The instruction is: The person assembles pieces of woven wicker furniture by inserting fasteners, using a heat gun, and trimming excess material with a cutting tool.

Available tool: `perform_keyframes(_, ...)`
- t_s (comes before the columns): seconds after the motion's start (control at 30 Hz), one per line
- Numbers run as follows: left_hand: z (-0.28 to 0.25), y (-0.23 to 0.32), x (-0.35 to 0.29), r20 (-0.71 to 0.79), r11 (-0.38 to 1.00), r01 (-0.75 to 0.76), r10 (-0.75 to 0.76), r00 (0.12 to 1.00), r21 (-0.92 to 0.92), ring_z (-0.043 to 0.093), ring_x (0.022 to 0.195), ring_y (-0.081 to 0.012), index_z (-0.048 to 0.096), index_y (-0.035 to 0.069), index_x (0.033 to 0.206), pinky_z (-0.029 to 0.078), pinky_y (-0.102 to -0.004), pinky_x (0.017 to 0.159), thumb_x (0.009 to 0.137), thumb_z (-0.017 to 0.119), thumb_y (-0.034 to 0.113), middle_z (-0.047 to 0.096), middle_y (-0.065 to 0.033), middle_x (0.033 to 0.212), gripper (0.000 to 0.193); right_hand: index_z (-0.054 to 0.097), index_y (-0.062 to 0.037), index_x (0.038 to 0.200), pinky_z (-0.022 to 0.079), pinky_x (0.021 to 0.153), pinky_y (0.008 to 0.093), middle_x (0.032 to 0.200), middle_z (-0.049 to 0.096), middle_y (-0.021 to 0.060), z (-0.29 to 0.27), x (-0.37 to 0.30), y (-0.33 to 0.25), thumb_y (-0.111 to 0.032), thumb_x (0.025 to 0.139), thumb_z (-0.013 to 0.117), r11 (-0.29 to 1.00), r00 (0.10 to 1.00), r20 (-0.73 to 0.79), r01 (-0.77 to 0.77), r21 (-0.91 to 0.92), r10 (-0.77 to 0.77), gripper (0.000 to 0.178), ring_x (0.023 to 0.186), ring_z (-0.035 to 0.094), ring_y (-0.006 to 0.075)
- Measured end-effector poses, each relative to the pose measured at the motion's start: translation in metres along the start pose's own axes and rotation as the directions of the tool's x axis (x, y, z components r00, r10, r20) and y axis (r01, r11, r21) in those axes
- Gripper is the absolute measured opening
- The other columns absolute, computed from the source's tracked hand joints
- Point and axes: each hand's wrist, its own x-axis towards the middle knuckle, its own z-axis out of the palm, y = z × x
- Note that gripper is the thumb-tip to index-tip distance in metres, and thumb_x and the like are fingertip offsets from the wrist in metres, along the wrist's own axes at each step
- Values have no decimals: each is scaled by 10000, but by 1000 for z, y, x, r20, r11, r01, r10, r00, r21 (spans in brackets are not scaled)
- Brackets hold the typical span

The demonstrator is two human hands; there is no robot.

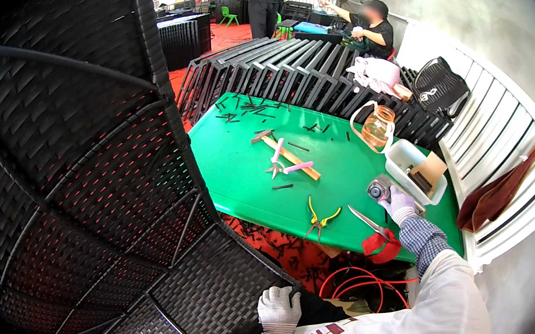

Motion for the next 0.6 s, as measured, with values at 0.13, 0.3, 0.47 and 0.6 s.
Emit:
perform_keyframes(0.13, 0, 4, 2, 8, 1000, 3, -3, 1000, 2, 600, 812, -329, 677, 92, 951, 491, -478, 722, 812, 785, 240, 575, -100, 866, 230, 448, -40, 1485, 563, 957, 452, 1356, 620, 203, 15, 2, 6, -599, 921, 658, 991, 997, 66, 46, -124, -38, 821, 1164, 677, 335)
perform_keyframes(0.3, -1, 3, -3, 15, 1000, 18, -18, 1000, 8, 604, 826, -330, 679, 92, 948, 494, -475, 736, 815, 779, 238, 575, -102, 873, 221, 590, -74, 1292, 531, 968, 446, 1192, 658, 153, -31, -39, -34, -519, 944, 647, 961, 974, -36, 214, -176, -223, 568, 1091, 676, 320)
perform_keyframes(0.47, -2, 0, -4, 9, 1000, 10, -10, 1000, -17, 599, 833, -346, 663, 84, 969, 500, -479, 736, 780, 810, 178, 584, -113, 881, 256, 633, -115, 1281, 547, 945, 448, 1160, 653, 161, -18, -74, -71, -537, 960, 627, 947, 946, 47, 320, 40, -321, 530, 1087, 679, 325)
perform_keyframes(0.6, -2, 0, -4, 6, 999, 13, -12, 1000, -33, 599, 836, -347, 662, 83, 974, 501, -479, 737, 782, 810, 179, 585, -114, 883, 260, 656, -127, 1229, 551, 909, 466, 1128, 648, 148, 7, -62, -68, -480, 954, 655, 949, 949, 7, 313, 32, -314, 447, 1039, 688, 343)
